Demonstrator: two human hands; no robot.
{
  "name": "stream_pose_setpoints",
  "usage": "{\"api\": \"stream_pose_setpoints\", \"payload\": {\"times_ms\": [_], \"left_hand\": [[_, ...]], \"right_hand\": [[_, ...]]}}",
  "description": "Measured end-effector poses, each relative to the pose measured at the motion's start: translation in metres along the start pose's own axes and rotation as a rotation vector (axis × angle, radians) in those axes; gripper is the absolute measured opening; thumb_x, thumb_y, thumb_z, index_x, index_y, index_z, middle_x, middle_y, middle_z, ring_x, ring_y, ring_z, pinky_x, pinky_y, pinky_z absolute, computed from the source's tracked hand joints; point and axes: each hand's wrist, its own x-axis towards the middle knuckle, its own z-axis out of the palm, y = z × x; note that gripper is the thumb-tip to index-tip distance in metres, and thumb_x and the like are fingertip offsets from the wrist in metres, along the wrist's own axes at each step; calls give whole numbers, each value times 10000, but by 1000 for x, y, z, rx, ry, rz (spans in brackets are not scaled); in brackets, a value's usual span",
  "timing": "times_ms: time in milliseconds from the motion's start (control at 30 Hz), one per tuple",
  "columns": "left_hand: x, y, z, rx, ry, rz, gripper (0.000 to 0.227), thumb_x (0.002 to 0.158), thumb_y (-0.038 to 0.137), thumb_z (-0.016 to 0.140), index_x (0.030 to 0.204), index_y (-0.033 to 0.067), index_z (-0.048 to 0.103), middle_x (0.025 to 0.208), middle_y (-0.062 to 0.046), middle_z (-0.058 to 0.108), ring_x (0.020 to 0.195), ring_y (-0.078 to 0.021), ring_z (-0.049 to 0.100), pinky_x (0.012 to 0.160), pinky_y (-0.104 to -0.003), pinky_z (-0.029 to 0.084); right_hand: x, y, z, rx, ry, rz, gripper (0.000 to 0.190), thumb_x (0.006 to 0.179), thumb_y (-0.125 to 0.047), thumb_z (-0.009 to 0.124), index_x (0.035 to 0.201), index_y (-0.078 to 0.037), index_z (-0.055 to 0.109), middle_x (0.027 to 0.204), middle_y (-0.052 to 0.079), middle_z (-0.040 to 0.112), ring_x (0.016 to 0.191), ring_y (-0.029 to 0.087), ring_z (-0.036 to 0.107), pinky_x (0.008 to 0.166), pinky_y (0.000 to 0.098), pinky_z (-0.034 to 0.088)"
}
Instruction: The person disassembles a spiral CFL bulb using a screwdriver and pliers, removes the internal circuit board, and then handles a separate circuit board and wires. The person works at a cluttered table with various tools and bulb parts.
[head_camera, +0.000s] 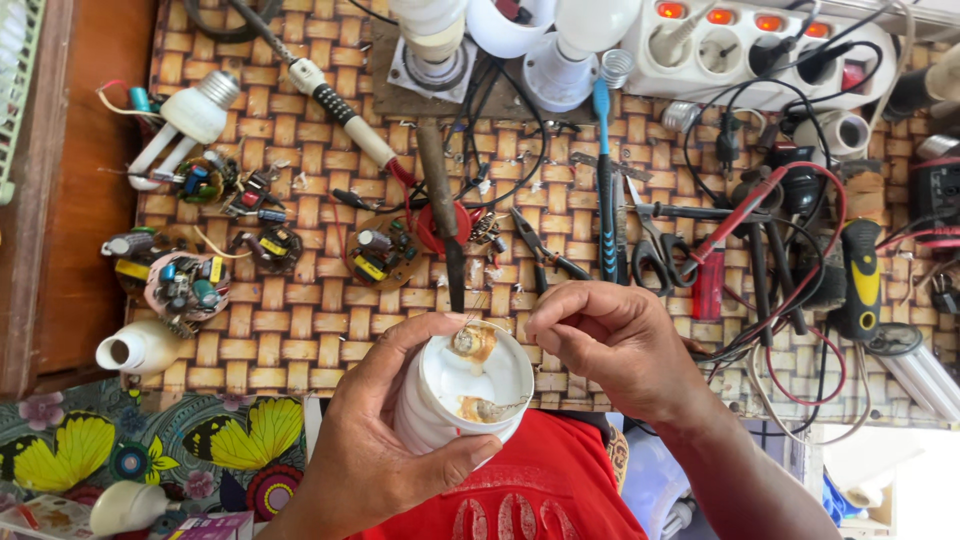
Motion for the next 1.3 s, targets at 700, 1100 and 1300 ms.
{"api": "stream_pose_setpoints", "payload": {"times_ms": [700,1100,1300], "left_hand": [[12,6,30,-37,-56,-31,740,637,223,880,1288,67,564,1292,-101,664,1130,-159,658,992,-281,498],[13,6,31,-24,-68,-20,750,657,308,865,1298,64,560,1277,-109,670,1116,-161,663,980,-283,508],[16,19,28,53,-130,-37,732,657,498,799,1250,116,605,1164,-60,752,995,-122,706,894,-261,539]], "right_hand": [[-24,1,-32,98,28,-53,88,827,-29,761,906,-29,723,883,106,691,827,173,646,719,251,539],[-25,-5,-31,65,-10,-62,87,842,-41,751,914,-36,703,894,101,670,814,155,628,686,229,533],[-21,-14,-25,-71,32,-119,112,895,-136,694,926,-28,699,879,97,688,830,170,645,757,265,524]]}}
